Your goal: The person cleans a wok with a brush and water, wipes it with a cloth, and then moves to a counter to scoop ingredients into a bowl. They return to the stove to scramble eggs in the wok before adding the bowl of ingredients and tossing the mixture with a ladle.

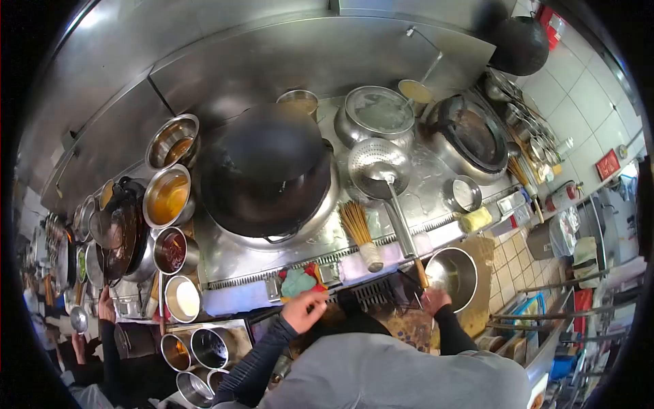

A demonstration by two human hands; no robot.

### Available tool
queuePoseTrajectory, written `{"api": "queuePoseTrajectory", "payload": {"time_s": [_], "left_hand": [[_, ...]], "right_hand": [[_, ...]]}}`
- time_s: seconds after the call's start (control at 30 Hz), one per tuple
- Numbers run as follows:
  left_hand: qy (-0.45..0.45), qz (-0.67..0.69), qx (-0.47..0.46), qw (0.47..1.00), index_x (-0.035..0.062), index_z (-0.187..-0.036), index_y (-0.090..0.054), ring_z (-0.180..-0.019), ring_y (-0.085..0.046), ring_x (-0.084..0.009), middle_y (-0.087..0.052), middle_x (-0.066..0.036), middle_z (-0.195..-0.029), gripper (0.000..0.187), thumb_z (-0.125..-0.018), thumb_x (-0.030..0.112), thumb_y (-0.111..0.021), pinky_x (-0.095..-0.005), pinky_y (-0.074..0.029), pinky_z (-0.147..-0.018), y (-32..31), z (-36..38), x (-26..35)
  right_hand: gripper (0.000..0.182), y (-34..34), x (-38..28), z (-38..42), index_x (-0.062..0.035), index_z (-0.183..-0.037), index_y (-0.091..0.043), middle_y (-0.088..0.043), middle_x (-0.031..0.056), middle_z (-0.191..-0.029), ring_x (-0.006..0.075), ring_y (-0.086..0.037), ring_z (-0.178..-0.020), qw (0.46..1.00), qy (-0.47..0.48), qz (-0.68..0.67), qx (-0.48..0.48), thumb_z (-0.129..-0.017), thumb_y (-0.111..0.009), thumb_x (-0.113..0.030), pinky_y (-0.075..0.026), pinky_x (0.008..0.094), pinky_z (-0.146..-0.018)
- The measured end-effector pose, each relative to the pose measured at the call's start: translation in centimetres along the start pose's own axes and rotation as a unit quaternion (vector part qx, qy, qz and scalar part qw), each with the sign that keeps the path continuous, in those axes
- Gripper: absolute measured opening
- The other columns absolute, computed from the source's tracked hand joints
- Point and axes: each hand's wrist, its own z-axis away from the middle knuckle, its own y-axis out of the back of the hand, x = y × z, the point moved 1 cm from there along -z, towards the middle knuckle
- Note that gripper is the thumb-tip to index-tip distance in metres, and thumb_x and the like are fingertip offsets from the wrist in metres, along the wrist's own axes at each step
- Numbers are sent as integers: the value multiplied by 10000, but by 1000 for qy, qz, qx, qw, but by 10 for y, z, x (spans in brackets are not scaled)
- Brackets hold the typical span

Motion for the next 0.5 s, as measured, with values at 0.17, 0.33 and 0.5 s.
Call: {"api": "queuePoseTrajectory", "payload": {"time_s": [0.17, 0.33, 0.5], "left_hand": [[232, -76, -157, 957, 122, -1036, -626, -921, -615, -281, -636, -124, -1005, 345, -821, 385, -560, -368, -477, -804, -112, 83, -210], [401, -142, -46, 904, 156, -1004, -660, -1002, -588, -280, -629, -117, -1046, 400, -791, 471, -537, -389, -453, -857, -122, 117, -309], [359, -25, 100, 928, 109, -924, -672, -874, -634, -226, -670, -87, -900, 366, -773, 438, -619, -345, -480, -799, -117, 130, -313]], "right_hand": [[486, -25, -178, 0, -64, -1158, -479, -563, 119, -891, 277, -586, -750, 996, -70, -30, -51, -836, -547, -421, -479, 397, -702], [346, -82, -231, -20, -3, -989, -496, -566, 159, -728, 258, -571, -672, 894, 128, 369, 219, -783, -602, -259, -470, 372, -654], [150, -61, -307, -29, -41, -882, -498, -492, 22, -598, 111, -464, -417, 967, 194, -5, 162, -818, -556, -163, -367, 270, -365]]}}
